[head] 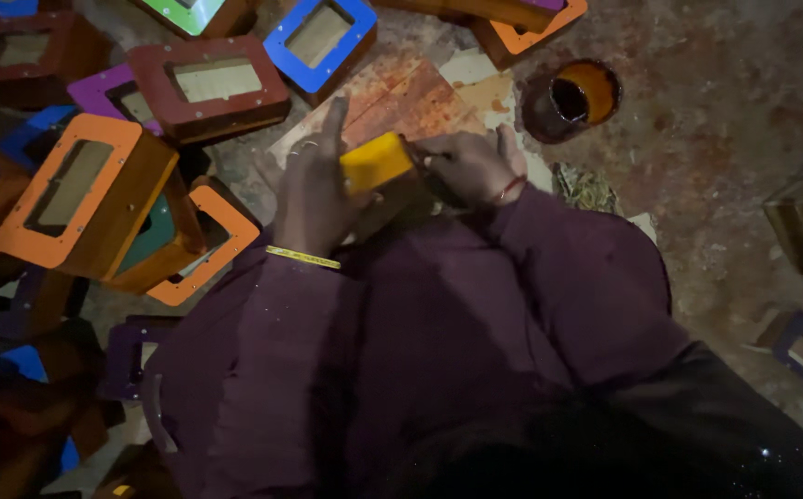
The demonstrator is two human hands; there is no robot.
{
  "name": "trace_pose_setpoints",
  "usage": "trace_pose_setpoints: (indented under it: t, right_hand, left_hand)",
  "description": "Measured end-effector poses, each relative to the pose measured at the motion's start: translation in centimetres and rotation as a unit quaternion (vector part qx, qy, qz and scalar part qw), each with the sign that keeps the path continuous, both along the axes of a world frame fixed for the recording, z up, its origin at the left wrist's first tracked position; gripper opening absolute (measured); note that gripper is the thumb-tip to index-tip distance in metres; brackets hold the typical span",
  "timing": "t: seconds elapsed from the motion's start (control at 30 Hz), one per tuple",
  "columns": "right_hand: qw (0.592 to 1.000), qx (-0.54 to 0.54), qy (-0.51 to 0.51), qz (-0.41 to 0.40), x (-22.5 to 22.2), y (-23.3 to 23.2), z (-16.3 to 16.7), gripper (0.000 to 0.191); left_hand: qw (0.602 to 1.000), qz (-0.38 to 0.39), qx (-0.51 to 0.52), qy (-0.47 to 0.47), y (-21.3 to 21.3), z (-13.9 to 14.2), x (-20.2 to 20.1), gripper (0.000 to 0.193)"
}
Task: The person sits on the floor and paints small rectangular wooden frames with a brush, dipping the brush into a container of dark liquid and applying it to the frame surfaces. The person handles multiple frames one at a time, placing finished frames aside and picking up new ones to continue painting.
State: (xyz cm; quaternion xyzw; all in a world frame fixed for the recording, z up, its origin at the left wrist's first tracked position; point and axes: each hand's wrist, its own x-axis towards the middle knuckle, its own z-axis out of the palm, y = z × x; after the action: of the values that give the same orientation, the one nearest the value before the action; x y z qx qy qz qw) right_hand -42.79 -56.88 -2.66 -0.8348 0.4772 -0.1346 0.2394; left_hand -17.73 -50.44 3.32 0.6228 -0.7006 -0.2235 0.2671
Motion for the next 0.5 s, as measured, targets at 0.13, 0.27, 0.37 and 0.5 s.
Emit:
trace_pose_setpoints:
  t: [0.13,0.27,0.37,0.5]
  right_hand:
    - [0.986,0.072,-0.130,-0.071,1.4,0.8,1.1,0.039]
    - [1.000,-0.002,-0.016,-0.025,2.1,2.5,2.2,0.039]
    - [0.994,-0.053,0.068,0.070,0.4,3.1,5.2,0.036]
    - [0.990,-0.083,0.034,-0.113,-0.7,4.0,10.3,0.040]
  left_hand:
    - [0.994,0.030,-0.031,-0.100,-0.4,-0.8,-1.9,0.107]
    - [0.994,0.044,-0.071,-0.077,-0.3,-1.1,-2.5,0.094]
    - [0.992,0.051,-0.107,-0.039,-0.1,-1.2,-1.7,0.080]
    - [0.978,0.075,-0.186,0.054,-0.2,-2.0,-1.4,0.077]
